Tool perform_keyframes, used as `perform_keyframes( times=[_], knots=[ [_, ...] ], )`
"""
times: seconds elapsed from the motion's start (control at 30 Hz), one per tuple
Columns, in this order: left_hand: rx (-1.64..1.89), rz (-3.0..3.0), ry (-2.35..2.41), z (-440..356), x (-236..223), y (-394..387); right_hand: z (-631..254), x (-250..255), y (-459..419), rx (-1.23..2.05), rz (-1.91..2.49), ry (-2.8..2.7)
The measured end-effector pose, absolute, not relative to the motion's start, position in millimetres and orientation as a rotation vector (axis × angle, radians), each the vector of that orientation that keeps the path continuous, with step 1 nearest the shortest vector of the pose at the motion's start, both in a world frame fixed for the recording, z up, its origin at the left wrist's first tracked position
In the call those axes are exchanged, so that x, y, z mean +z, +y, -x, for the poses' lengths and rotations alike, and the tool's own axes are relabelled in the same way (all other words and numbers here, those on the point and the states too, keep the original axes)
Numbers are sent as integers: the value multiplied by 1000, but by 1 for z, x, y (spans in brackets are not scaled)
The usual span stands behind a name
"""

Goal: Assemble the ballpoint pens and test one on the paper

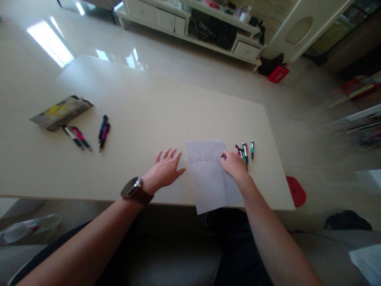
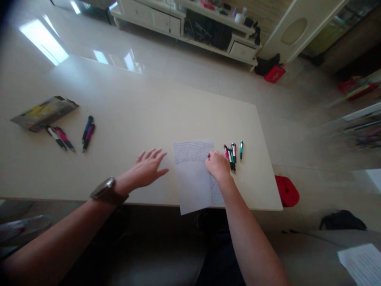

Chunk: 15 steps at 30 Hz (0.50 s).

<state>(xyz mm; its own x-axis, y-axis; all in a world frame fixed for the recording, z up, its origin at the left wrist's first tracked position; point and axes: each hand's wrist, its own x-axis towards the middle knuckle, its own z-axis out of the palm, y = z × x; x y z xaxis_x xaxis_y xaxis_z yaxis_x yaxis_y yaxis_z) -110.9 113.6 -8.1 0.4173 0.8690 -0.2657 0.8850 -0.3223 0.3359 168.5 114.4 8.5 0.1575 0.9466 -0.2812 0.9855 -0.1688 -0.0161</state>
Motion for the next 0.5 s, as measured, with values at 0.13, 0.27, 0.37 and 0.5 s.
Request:
perform_keyframes(
  times=[0.13,0.27,0.37,0.5],
  knots=[
    [-199,-1926,1952,195,0,147,-146,18,101,-408,-2181,1898],
    [-238,-1744,2114,254,2,152,-125,26,93,-532,-2130,1943],
    [-293,-1693,2112,269,-2,154,-114,29,94,-614,-2076,1945],
    [-282,-1661,2123,272,-12,159,-102,33,99,-653,-2071,1979]
  ],
)
